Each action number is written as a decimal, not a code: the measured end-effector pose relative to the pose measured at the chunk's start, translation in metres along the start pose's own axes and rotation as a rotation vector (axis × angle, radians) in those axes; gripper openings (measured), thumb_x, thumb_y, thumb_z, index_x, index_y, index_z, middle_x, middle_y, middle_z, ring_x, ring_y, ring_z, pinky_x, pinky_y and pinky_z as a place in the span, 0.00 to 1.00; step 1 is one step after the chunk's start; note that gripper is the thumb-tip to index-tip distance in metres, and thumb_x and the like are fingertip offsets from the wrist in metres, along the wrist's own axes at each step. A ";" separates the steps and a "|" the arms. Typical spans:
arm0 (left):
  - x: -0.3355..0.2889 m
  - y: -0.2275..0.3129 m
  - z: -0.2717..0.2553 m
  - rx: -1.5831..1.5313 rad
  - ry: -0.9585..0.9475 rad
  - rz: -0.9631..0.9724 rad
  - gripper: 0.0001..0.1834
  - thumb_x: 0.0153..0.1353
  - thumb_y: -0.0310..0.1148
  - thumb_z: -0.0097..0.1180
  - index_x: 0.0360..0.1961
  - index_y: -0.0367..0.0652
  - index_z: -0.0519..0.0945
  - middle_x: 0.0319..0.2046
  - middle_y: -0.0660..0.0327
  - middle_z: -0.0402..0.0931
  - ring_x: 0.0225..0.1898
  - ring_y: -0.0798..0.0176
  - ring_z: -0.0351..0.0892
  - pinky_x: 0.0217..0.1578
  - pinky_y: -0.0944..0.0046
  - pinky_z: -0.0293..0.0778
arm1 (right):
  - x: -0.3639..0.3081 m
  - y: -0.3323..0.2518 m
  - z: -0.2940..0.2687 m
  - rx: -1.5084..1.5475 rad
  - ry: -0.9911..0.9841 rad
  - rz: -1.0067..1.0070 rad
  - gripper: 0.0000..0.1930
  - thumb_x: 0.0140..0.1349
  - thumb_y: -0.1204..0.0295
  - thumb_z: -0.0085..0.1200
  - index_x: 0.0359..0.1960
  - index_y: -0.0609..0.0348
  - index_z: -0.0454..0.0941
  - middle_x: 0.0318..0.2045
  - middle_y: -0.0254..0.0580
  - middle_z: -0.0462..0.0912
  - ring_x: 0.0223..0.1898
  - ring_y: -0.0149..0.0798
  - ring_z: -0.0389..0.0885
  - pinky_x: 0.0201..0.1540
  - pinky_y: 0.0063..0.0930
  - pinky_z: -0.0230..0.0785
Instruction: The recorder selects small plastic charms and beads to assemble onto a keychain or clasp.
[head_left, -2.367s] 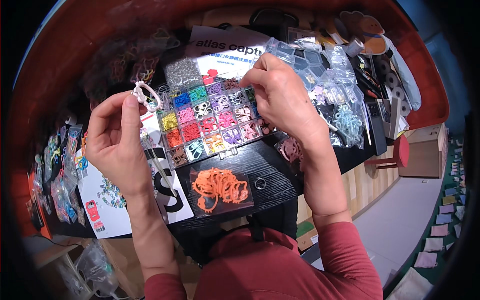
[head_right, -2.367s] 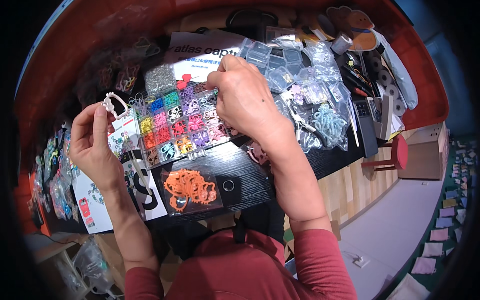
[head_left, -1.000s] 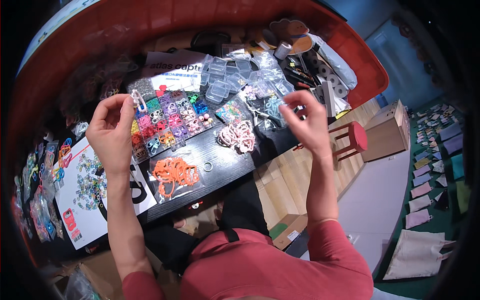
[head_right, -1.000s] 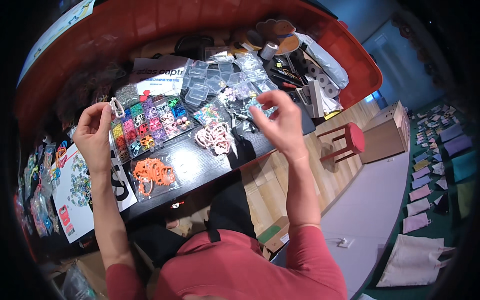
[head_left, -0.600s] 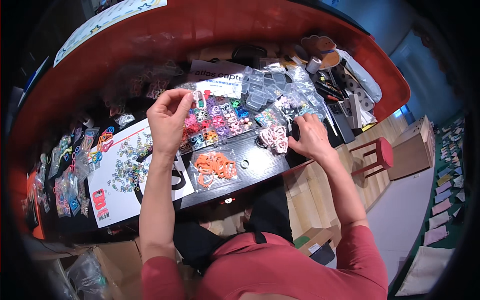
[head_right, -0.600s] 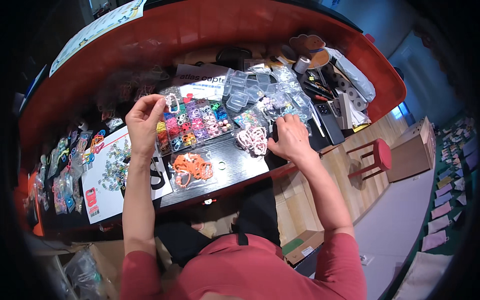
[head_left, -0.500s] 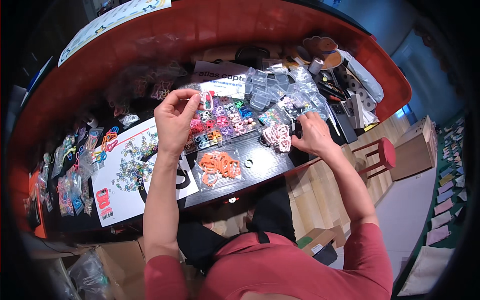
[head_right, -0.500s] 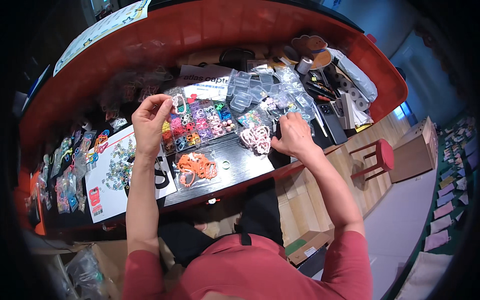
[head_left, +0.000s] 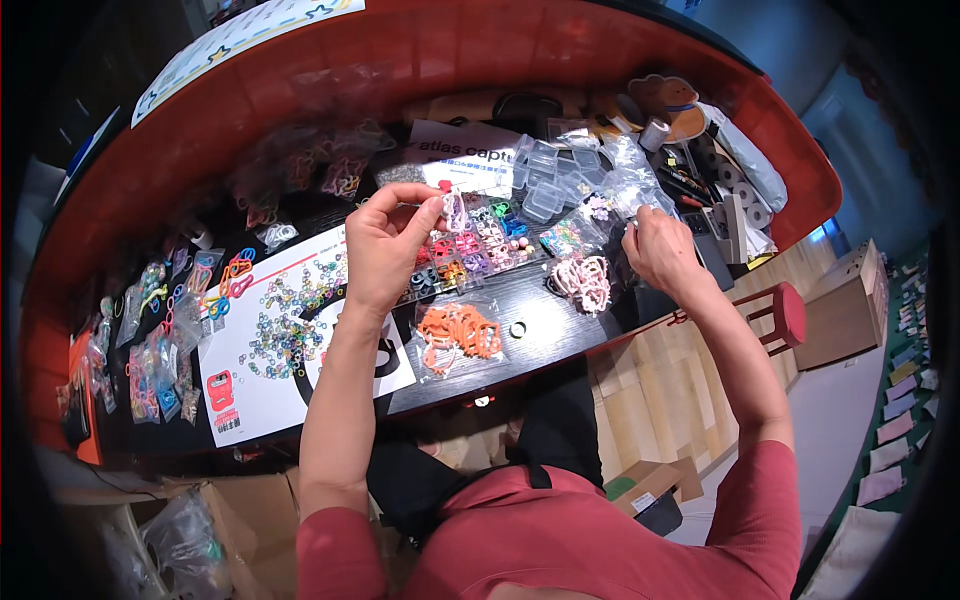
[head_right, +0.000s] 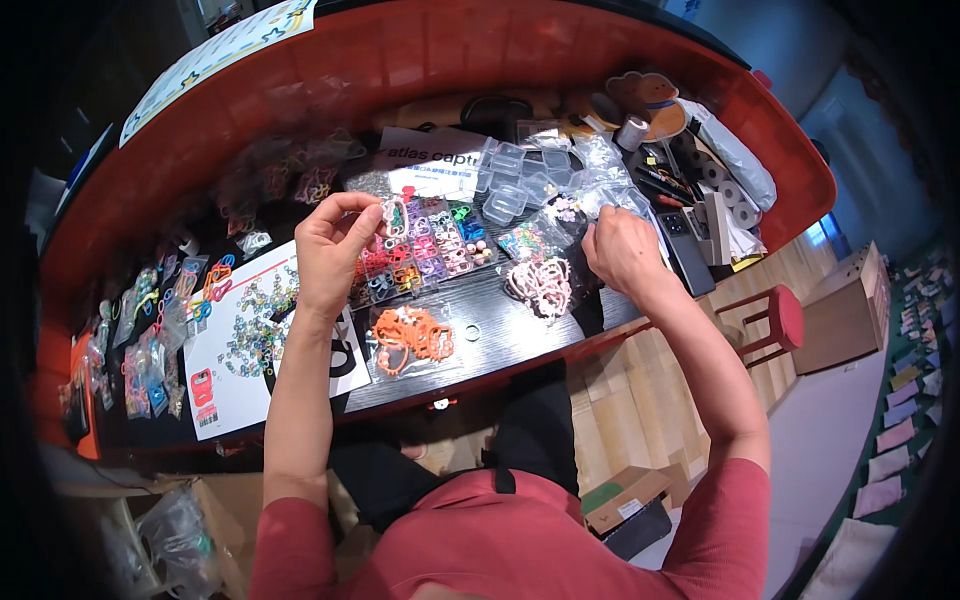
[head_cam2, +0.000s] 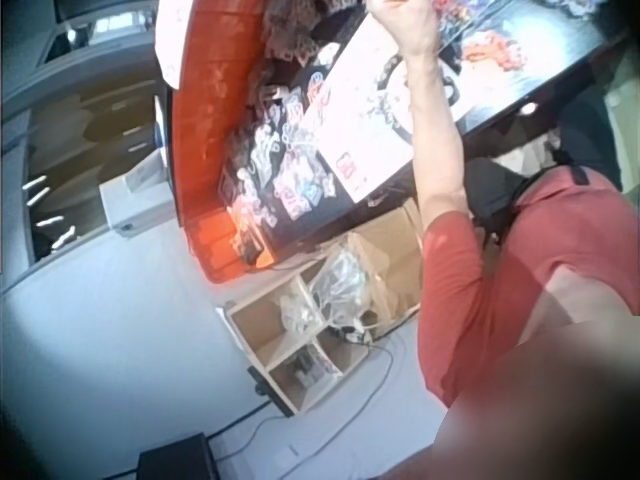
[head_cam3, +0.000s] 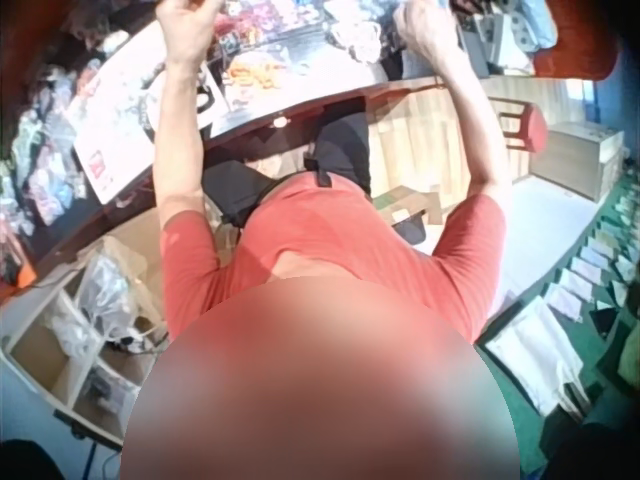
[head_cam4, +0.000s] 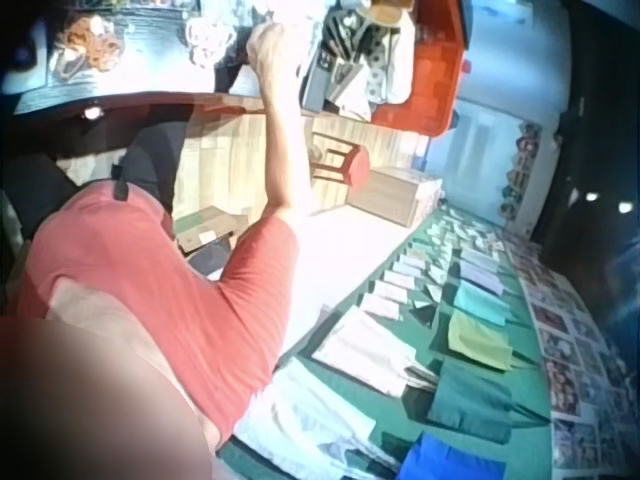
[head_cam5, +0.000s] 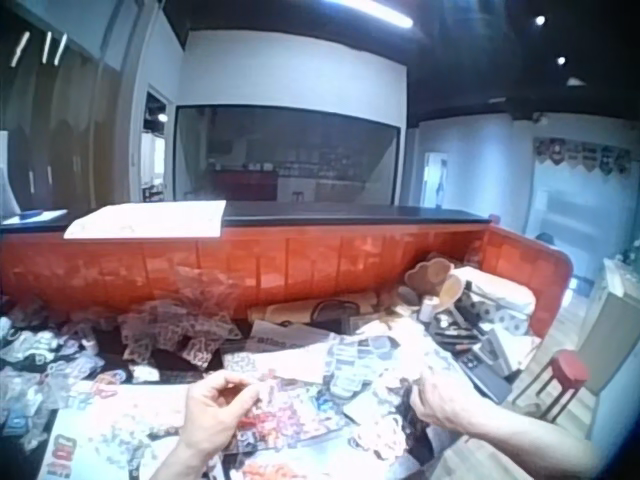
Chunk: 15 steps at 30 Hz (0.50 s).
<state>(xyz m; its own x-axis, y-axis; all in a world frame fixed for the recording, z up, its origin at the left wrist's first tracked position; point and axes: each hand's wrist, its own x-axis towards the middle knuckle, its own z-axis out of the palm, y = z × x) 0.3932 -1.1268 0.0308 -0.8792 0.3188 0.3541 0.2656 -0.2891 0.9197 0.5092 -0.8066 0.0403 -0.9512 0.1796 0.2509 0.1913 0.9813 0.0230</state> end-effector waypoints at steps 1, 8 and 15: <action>-0.001 0.001 0.000 0.000 0.001 0.000 0.05 0.63 0.25 0.60 0.39 0.36 0.81 0.30 0.65 0.80 0.30 0.77 0.77 0.30 0.76 0.71 | -0.001 0.001 0.002 -0.018 -0.036 0.020 0.20 0.66 0.61 0.48 0.27 0.71 0.78 0.30 0.65 0.79 0.32 0.62 0.80 0.39 0.48 0.74; -0.004 0.007 0.001 -0.020 -0.013 0.011 0.05 0.62 0.23 0.60 0.39 0.34 0.80 0.33 0.63 0.81 0.33 0.74 0.79 0.35 0.74 0.74 | -0.017 -0.026 -0.025 0.695 0.202 -0.137 0.11 0.65 0.69 0.52 0.42 0.66 0.76 0.39 0.54 0.77 0.41 0.48 0.77 0.45 0.35 0.69; -0.009 0.009 0.004 -0.043 -0.086 0.017 0.06 0.62 0.22 0.60 0.39 0.33 0.80 0.33 0.63 0.81 0.34 0.74 0.79 0.36 0.75 0.75 | -0.023 -0.101 -0.045 0.654 0.373 -0.552 0.18 0.55 0.75 0.60 0.47 0.65 0.72 0.42 0.53 0.75 0.44 0.53 0.75 0.49 0.40 0.67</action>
<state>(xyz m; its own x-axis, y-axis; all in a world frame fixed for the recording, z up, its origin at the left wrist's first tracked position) 0.4049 -1.1289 0.0370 -0.8368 0.3893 0.3849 0.2616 -0.3332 0.9058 0.5230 -0.9127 0.0754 -0.7060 -0.2468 0.6639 -0.5470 0.7854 -0.2897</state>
